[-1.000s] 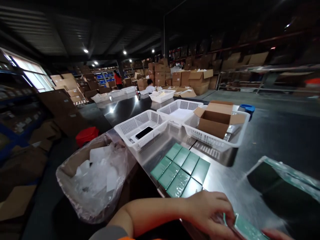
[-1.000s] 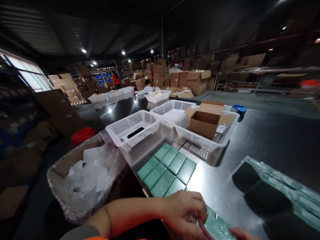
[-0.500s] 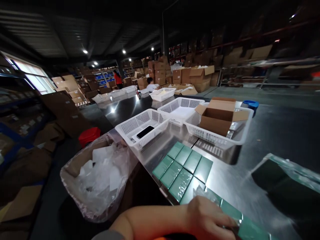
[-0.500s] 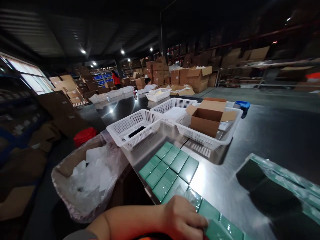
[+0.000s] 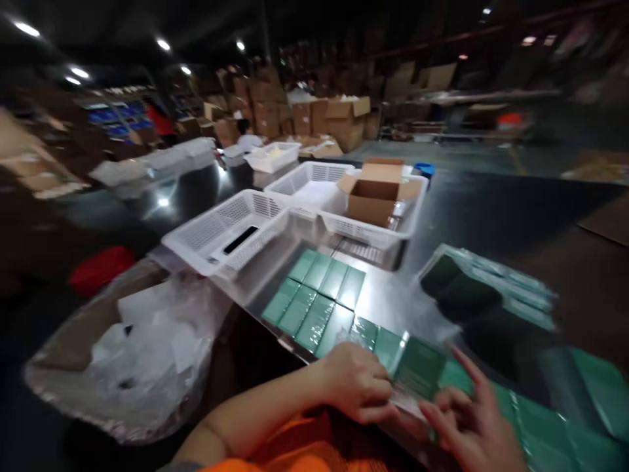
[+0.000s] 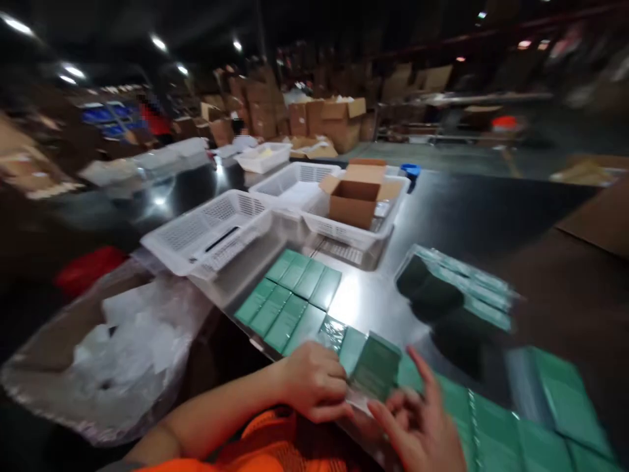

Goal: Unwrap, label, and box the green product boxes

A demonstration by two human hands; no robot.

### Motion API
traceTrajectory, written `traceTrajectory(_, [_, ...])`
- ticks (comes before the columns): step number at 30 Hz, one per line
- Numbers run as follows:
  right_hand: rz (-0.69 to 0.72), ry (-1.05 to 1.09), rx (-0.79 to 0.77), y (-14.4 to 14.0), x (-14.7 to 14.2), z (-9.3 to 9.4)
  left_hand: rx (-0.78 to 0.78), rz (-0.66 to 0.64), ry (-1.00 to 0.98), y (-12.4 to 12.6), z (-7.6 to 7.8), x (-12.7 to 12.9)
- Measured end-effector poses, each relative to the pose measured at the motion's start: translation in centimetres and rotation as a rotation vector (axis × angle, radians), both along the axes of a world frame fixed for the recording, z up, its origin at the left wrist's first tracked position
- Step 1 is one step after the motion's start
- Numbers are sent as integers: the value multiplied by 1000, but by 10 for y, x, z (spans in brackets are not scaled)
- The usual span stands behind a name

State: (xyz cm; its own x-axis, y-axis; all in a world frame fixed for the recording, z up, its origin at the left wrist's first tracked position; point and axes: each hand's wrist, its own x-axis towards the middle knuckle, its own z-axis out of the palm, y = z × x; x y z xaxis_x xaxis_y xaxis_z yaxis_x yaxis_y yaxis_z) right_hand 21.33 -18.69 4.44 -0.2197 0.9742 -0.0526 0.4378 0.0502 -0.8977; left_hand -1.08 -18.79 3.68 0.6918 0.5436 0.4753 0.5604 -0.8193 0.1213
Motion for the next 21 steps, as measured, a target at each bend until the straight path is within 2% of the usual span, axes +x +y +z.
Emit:
traceTrajectory(3, [161,-42,-173,11,0,18,30,4,-102,-9,2,0])
traceTrajectory(5, [167,-61,-156,20,-4,28,21,15,-153,-12,4,-1])
traceTrajectory(7, [148,-51,-72,28,-9,35,7,41,-198,-14,7,-2])
traceTrajectory(10, [195,125,-103,44,-22,42,-13,103,-257,-18,14,-5])
traceTrajectory(12, [161,272,-154,66,-32,44,-42,138,-321,-22,20,-8])
traceTrajectory(14, [47,322,-118,98,-42,46,-110,109,-422,-31,27,-10])
traceTrajectory(16, [-35,279,-76,133,-55,46,-189,26,-556,-43,32,-12])
traceTrajectory(19, [-8,135,-92,171,-76,38,-291,-63,-745,-63,36,-14])
traceTrajectory(21, [23,11,-79,180,-90,25,-392,-59,-877,-75,33,-16])
